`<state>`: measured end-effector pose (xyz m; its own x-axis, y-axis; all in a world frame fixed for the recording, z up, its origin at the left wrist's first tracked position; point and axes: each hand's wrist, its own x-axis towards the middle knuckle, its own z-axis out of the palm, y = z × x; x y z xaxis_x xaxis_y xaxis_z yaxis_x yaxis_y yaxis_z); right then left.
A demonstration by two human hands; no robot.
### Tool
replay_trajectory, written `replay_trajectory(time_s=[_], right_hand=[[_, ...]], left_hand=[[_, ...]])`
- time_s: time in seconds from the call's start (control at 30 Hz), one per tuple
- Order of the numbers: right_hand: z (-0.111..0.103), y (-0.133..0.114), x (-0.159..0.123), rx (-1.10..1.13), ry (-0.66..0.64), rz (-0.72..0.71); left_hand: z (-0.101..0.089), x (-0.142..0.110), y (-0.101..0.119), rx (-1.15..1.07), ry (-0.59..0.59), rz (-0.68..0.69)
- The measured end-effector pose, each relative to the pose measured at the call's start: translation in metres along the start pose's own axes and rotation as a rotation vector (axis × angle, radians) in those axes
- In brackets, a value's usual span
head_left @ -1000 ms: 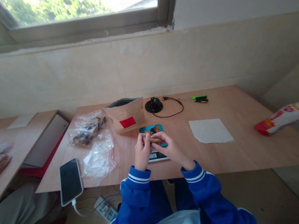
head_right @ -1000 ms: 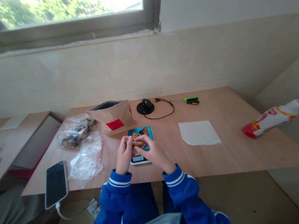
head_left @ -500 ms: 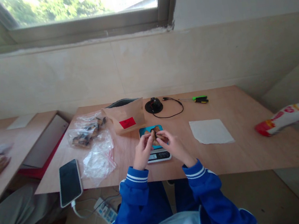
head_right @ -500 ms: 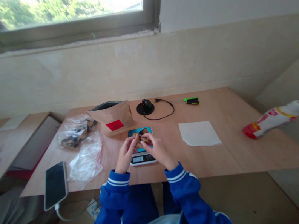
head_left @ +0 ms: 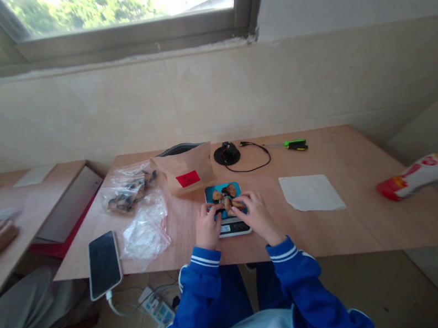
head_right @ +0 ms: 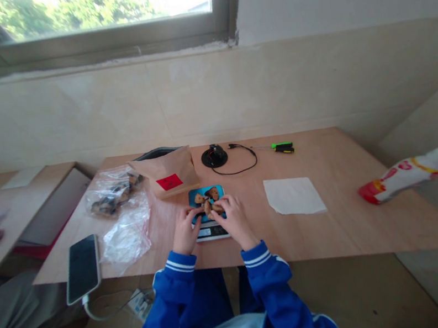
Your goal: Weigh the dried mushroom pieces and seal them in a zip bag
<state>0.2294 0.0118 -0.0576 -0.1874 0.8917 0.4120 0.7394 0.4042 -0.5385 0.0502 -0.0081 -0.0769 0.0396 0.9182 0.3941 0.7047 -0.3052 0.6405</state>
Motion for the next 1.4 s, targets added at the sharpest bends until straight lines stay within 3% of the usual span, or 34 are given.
replay_trajectory(time_s=[0.2, 0.5, 0.7, 0.93, 1.4], right_hand=[[0.015, -0.001, -0.001, -0.118, -0.059, 0.032], [0.01, 0.022, -0.011, 0.062, 0.079, 0.059], [0.01, 0.036, -0.024, 0.022, 0.057, 0.033], [0.007, 0.035, -0.023, -0.065, 0.064, 0.032], [-0.011, 0.02, -0.037, 0.176, 0.158, 0.077]], left_hand=[[0.0, -0.005, -0.008, 0.078, -0.001, -0.027], [-0.015, -0.012, -0.006, -0.034, 0.039, -0.027], [-0.02, -0.024, -0.001, -0.097, 0.047, -0.024], [-0.027, -0.026, 0.002, -0.121, 0.054, -0.055], [-0.045, -0.043, -0.016, -0.157, 0.068, -0.197]])
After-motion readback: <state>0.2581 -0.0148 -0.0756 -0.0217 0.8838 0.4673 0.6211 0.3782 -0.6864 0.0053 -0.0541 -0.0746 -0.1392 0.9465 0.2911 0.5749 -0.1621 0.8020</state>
